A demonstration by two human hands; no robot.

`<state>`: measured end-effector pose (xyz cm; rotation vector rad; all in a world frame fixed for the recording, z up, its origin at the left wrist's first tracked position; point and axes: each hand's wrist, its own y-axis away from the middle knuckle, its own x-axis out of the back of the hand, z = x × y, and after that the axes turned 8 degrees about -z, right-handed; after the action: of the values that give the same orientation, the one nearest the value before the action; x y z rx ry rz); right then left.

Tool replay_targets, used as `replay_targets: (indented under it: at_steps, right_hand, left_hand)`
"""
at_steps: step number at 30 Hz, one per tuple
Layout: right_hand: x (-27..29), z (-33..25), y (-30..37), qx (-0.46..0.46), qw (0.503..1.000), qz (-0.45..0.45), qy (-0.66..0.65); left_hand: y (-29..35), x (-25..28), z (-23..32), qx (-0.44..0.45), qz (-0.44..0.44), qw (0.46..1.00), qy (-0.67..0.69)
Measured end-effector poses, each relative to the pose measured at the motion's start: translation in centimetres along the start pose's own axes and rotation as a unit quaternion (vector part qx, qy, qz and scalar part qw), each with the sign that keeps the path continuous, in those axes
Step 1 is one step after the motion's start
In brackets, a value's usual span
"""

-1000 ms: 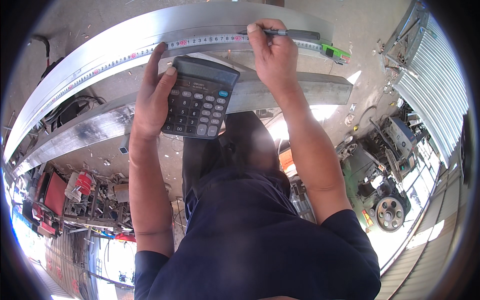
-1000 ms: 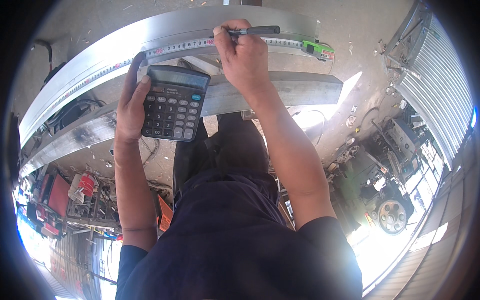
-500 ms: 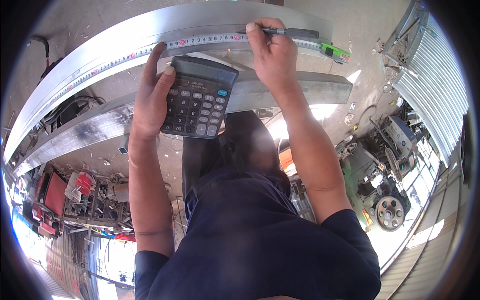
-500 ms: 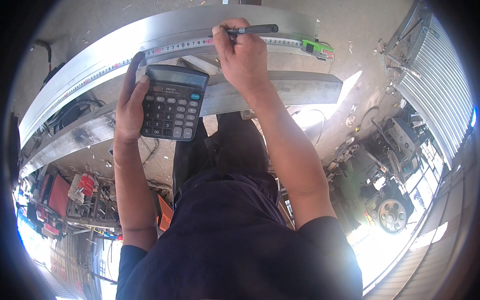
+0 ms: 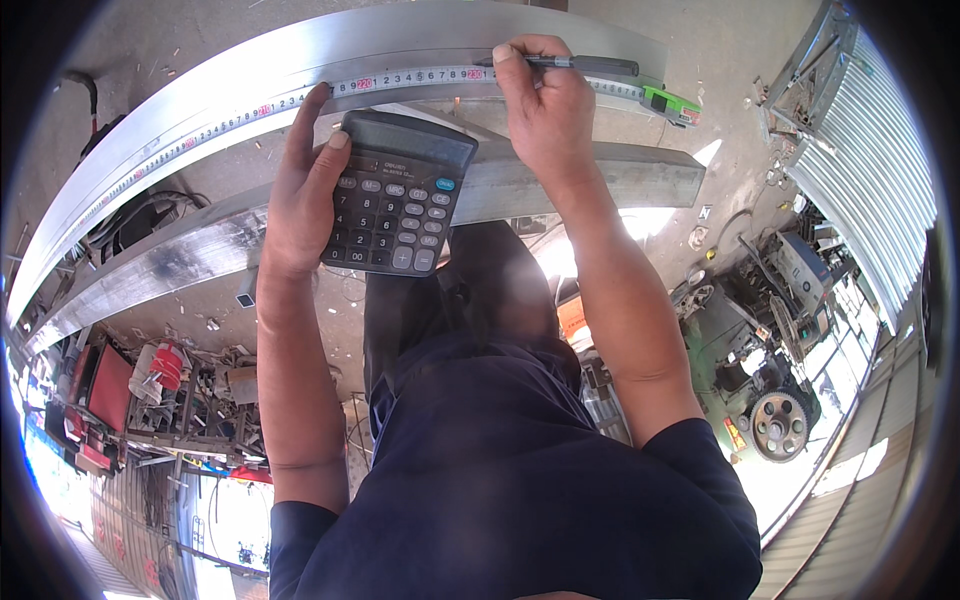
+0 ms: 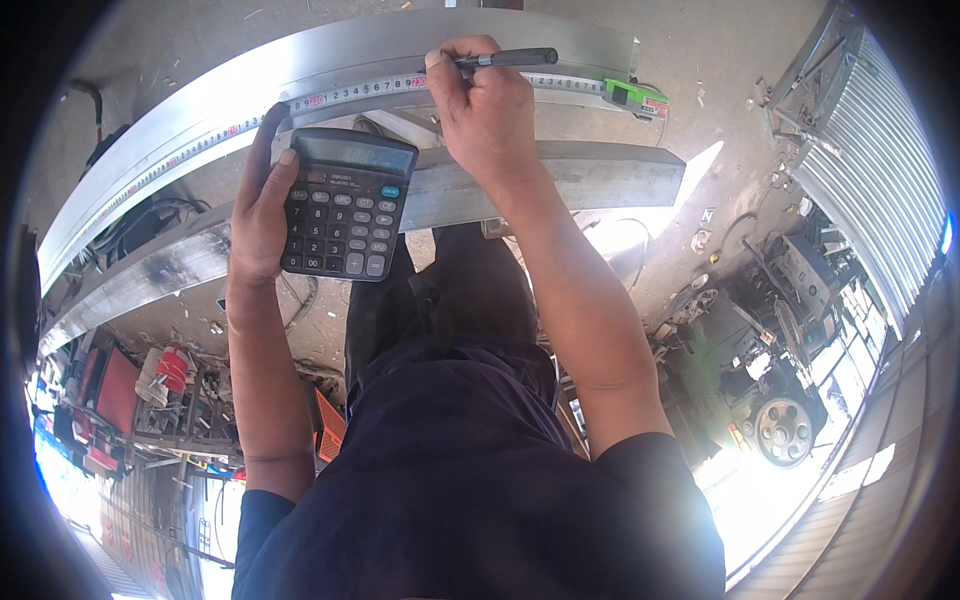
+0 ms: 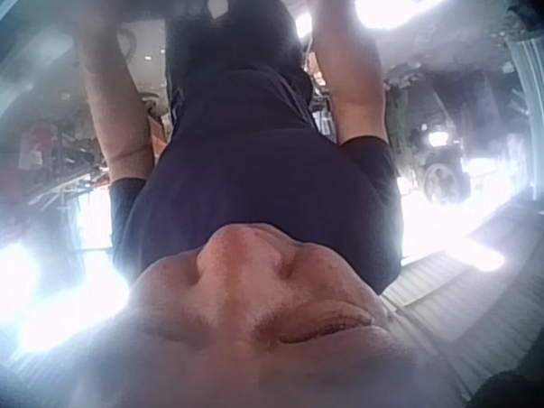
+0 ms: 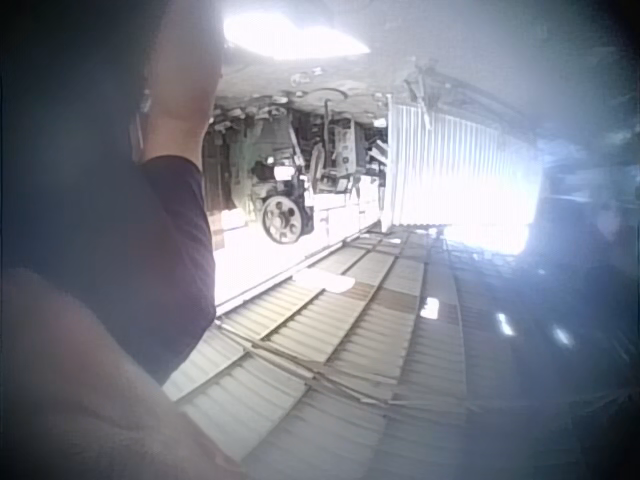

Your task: The person measures a long metal beam with a tape measure and marks measurement points with a marker. They use a calculator to compute values and record them on the beam. The person then places the beam on a workbench.

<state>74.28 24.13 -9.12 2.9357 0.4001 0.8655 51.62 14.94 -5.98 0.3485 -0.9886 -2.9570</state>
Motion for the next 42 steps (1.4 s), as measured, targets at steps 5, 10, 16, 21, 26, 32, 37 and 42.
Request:
replay_targets:
  at_steps: [5, 10, 16, 21, 26, 32, 37, 42]
  right_hand:
    - [-0.1, -0.1, 0.0, -0.003, 1.000, 0.000, -0.007]
    - [0.0, -0.1, 0.0, -0.005, 1.000, -0.002, 0.002]
    - [-0.1, 0.0, -0.1, 0.004, 1.000, 0.002, 0.008]
    - [-0.1, 0.0, 0.0, 0.002, 1.000, 0.002, 0.004]
    - [-0.2, 0.1, 0.0, -0.001, 1.000, 0.004, -0.002]
    - [-0.2, 0.2, 0.1, -0.015, 0.999, 0.018, -0.036]
    - [0.3, 0.2, -0.4, -0.085, 0.986, 0.032, -0.143]
    - [2.2, -1.1, 0.1, -0.100, 0.955, 0.012, -0.279]
  left_hand:
    - [0.2, -0.1, 0.0, 0.027, 0.010, 1.000, -0.005]
    - [0.1, -0.1, -0.1, 0.015, 0.012, 1.000, -0.012]
    - [0.0, 0.0, -0.1, -0.004, 0.007, 1.000, -0.010]
    - [0.0, 0.0, -0.1, -0.003, 0.008, 1.000, -0.009]
    - [0.0, -0.1, 0.0, 0.003, 0.011, 1.000, -0.007]
    - [0.0, 0.0, -0.2, -0.001, 0.011, 1.000, -0.007]
    - [0.0, 0.1, -0.4, -0.005, 0.010, 1.000, 0.007]
    - [0.0, 0.1, -0.3, -0.018, 0.012, 0.999, 0.040]
